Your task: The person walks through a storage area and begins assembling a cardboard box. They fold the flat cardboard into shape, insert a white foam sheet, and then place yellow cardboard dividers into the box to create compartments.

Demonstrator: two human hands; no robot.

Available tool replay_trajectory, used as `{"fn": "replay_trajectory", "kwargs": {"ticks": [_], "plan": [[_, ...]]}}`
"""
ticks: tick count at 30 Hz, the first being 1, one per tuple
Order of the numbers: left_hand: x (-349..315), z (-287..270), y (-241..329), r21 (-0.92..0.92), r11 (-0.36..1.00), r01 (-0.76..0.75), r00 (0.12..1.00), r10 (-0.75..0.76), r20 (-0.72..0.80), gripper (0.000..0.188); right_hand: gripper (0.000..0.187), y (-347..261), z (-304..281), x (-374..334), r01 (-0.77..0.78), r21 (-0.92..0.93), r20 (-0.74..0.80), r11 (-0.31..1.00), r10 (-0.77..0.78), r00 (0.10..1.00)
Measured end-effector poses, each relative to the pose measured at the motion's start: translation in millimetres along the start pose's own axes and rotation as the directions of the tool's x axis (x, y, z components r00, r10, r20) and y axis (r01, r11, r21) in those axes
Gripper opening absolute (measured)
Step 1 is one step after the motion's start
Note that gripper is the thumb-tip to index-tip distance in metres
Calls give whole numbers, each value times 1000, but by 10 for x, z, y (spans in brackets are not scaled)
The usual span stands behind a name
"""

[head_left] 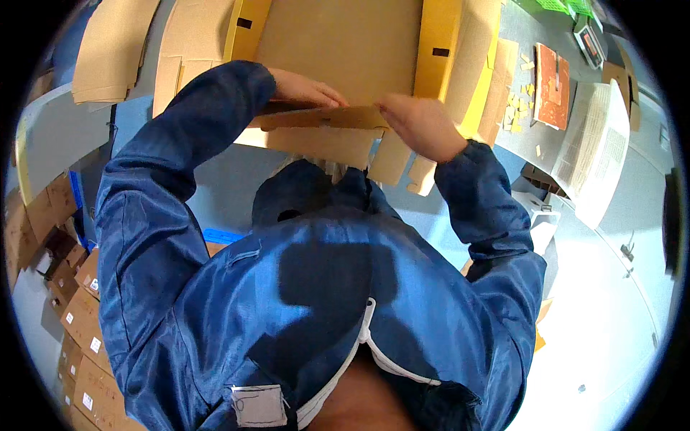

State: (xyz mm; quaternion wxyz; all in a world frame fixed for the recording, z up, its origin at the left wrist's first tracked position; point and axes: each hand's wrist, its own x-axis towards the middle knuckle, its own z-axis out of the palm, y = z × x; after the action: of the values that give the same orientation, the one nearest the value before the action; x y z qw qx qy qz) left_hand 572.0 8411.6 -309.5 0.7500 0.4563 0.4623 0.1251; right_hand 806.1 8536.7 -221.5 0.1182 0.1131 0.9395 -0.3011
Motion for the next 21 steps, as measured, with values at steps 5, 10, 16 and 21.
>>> {"fn": "replay_trajectory", "kwargs": {"ticks": [5,10,16,21], "plan": [[-192,-225,169,-177,980,86,962,-128,-241,37,31,466,71,343,-175,314,162,933,129,978],[-812,-251,114,567,821,63,610,418,-673,22,32,934,138,676,-471,598,488,648,172,856],[-1189,553,74,640,761,104,522,506,-686,38,29,868,24,692,-355,478,551,803,40,833],[-1321,441,217,-22,954,-299,519,144,-843,41,27,228,-183,-65,39,479,288,877,-199,937]]}}
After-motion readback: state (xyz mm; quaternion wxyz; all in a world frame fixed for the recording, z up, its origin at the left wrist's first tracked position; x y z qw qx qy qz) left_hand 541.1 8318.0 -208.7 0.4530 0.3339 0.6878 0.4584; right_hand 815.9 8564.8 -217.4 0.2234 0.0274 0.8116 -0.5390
